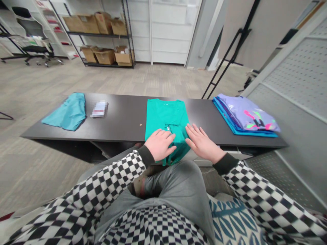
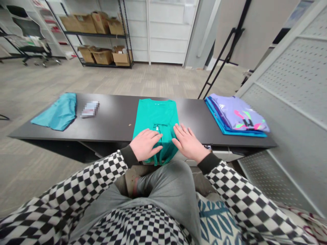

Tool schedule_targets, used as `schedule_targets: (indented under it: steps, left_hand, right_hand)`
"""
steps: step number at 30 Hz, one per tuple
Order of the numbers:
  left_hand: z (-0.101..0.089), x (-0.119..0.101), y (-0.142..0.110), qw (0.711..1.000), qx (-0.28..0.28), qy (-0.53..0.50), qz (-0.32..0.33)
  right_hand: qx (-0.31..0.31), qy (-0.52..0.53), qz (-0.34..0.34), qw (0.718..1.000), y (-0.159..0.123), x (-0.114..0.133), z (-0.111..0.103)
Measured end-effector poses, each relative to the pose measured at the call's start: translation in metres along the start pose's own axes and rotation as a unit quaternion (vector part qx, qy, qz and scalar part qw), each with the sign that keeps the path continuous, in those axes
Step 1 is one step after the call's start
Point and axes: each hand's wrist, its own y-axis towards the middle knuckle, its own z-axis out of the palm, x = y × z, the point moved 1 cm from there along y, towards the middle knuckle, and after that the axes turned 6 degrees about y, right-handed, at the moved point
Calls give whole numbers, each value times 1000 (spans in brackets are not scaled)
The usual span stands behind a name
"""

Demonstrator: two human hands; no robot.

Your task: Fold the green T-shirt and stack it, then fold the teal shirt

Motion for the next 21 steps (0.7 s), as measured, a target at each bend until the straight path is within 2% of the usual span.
schedule_targets:
  steps: [2,4,9,13,21]
  left_hand:
    - [5,-18,16,1000,-19,0,-4]
    - [13,-24,25,999,-31,8,14]
    - [27,-5,20,997,-45,15,59]
    - [23,8,15,996,-47,8,81]
    - [18,13,16,994,-35,-20,101]
  right_hand:
    - [5,4,12,1000,8,3,0]
    - [21,-3,12,1000,13,3,1]
    - [44,-6,8,999,11,-10,3]
    - [61,-1,5,998,8,-20,3]
    - [60,-7,-21,998,7,-22,3]
